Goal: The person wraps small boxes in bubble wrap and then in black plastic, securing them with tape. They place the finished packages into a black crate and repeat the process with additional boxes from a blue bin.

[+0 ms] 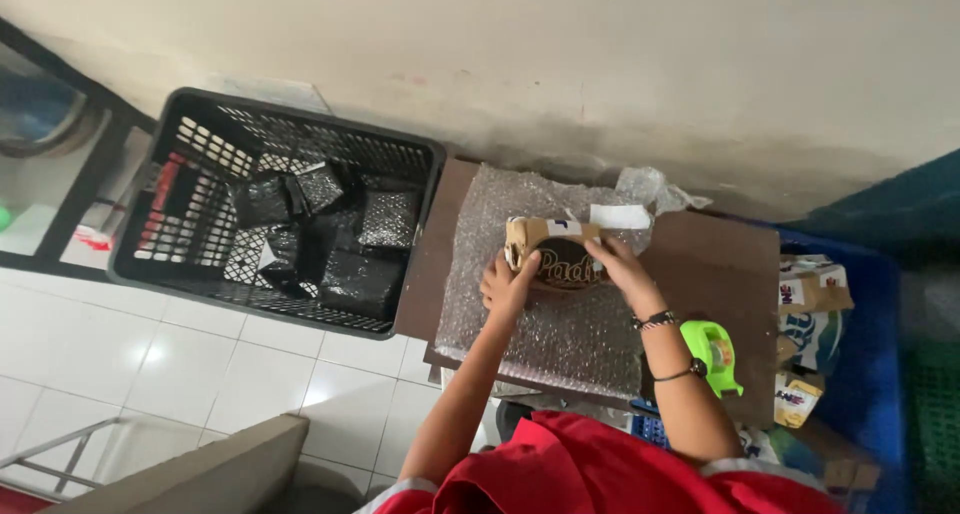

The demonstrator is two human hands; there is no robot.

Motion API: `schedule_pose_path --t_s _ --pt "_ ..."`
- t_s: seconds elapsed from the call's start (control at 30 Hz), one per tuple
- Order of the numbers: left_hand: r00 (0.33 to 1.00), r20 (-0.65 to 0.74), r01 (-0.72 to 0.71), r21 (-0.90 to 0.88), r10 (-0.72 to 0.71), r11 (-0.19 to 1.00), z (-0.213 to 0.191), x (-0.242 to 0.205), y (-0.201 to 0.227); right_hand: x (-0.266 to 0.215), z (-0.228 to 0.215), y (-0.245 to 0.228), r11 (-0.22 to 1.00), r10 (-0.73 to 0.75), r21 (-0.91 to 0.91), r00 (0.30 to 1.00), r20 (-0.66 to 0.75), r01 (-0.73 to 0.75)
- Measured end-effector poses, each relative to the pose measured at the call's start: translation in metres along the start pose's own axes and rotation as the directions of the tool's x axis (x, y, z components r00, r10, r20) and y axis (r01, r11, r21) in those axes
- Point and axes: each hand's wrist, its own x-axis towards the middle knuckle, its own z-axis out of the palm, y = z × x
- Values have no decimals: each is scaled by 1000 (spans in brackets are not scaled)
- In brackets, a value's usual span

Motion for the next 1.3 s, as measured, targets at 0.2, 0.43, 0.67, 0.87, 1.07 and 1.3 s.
schedule_pose_path --t_s 0.2,0.43,0.67,0.87,1.07,1.3 --pt "925 -147 -348 36 349 937 1 -7 -1 78 -32 6 932 -327 -188 943 -57 311" --pt "893 -129 -429 52 432 902 -2 -15 -3 164 3 -43 330 -605 -858 786 128 394" --pt "865 -71 -494 57 497 868 -11 -13 -6 174 7 -54 339 -581 -798 778 239 498" --pt "827 -57 -559 29 560 828 -18 -20 -12 167 1 -50 378 -619 -694 725 303 613" --pt "722 -45 -692 -67 691 719 -23 -17 -17 142 12 -60 468 -448 -748 856 258 471" --pt "699 -44 -713 -119 713 691 -28 -21 -25 45 13 -103 177 -555 -791 723 412 586"
